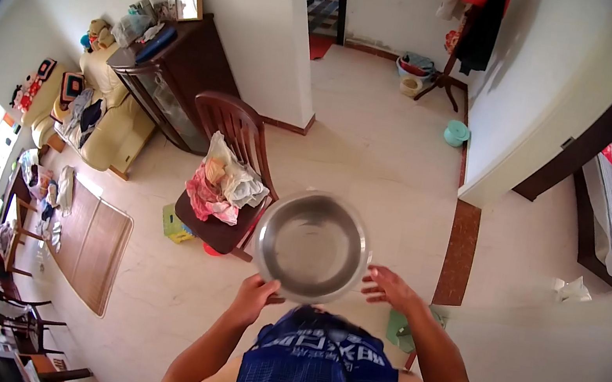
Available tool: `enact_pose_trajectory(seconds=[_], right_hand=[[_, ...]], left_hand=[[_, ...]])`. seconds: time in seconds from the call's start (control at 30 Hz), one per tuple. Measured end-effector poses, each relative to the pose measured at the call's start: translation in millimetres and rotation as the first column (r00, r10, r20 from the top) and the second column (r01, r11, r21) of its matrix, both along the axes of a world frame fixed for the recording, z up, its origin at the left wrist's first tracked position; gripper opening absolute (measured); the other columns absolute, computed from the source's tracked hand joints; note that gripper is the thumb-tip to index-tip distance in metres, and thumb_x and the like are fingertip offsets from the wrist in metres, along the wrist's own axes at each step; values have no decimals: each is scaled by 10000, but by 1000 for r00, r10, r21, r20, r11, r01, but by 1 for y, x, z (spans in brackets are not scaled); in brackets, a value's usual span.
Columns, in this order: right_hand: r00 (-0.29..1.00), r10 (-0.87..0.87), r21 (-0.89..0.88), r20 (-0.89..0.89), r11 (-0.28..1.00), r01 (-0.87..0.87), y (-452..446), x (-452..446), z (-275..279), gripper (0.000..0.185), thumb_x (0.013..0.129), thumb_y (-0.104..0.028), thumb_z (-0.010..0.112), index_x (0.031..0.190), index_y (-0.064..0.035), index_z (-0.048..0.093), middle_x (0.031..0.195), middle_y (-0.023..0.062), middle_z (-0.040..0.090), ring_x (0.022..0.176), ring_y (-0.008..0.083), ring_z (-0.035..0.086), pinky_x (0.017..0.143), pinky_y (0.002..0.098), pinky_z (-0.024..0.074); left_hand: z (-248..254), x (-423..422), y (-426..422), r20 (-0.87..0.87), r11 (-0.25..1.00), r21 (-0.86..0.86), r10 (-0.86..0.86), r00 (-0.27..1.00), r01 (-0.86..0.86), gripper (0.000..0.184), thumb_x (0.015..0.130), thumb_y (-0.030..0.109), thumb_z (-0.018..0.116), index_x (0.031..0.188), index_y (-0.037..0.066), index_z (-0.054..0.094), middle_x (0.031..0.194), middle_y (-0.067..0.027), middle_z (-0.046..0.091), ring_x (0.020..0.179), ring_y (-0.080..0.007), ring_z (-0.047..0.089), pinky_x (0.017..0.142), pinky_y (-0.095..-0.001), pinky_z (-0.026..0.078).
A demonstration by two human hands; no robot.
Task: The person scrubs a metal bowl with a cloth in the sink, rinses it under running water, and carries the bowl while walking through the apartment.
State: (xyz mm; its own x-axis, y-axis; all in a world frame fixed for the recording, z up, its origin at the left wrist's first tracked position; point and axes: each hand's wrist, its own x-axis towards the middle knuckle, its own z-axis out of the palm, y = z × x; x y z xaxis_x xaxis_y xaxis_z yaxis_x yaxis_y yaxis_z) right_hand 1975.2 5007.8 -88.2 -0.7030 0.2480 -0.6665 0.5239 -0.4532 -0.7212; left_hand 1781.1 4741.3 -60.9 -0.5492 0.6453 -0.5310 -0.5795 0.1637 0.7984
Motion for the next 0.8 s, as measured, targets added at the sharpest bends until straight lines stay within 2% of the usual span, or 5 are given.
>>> enact_pose_trajectory(seconds=[0.17,0.37,0.5,0.67,0.8], right_hand=[[951,-272,-116,-146,959,257,44,-75,7,409,864,-261,571,1161,0,467,1021,115,577,889,247,602,735,402,542],[912,-407,-12,-44,913,407,126,-113,-35,309,817,-108,542,1076,53,494,977,148,601,823,277,628,700,414,551],[855,-514,-10,-72,857,514,169,-135,-21,317,795,-100,543,1066,56,493,939,163,600,791,280,634,665,410,557],[846,-533,21,-3,846,532,242,-151,-46,318,781,-108,550,1046,57,491,918,156,600,745,276,635,642,402,562],[829,-550,41,106,835,549,303,-159,-73,313,770,-112,556,1040,35,499,903,147,600,732,271,636,638,397,561]], left_hand=[[-28,-72,91,-105,978,24,-204,973,207,197,868,132,527,974,-28,573,885,-65,606,788,-141,593,723,-307,528],[-19,-150,173,-106,939,-33,-344,933,343,235,899,217,523,997,5,557,957,-92,599,850,-181,608,725,-277,509],[-48,-234,186,-448,966,-98,172,877,-239,348,831,273,627,1050,45,480,904,-20,489,823,-136,494,701,-302,450],[-101,-339,165,-799,559,-305,290,527,-771,447,769,309,685,1056,38,476,911,-63,492,806,-175,485,683,-337,430],[-114,-371,141,-610,746,-511,35,791,-427,421,773,311,676,1062,71,487,904,-62,522,772,-194,518,627,-397,441]])
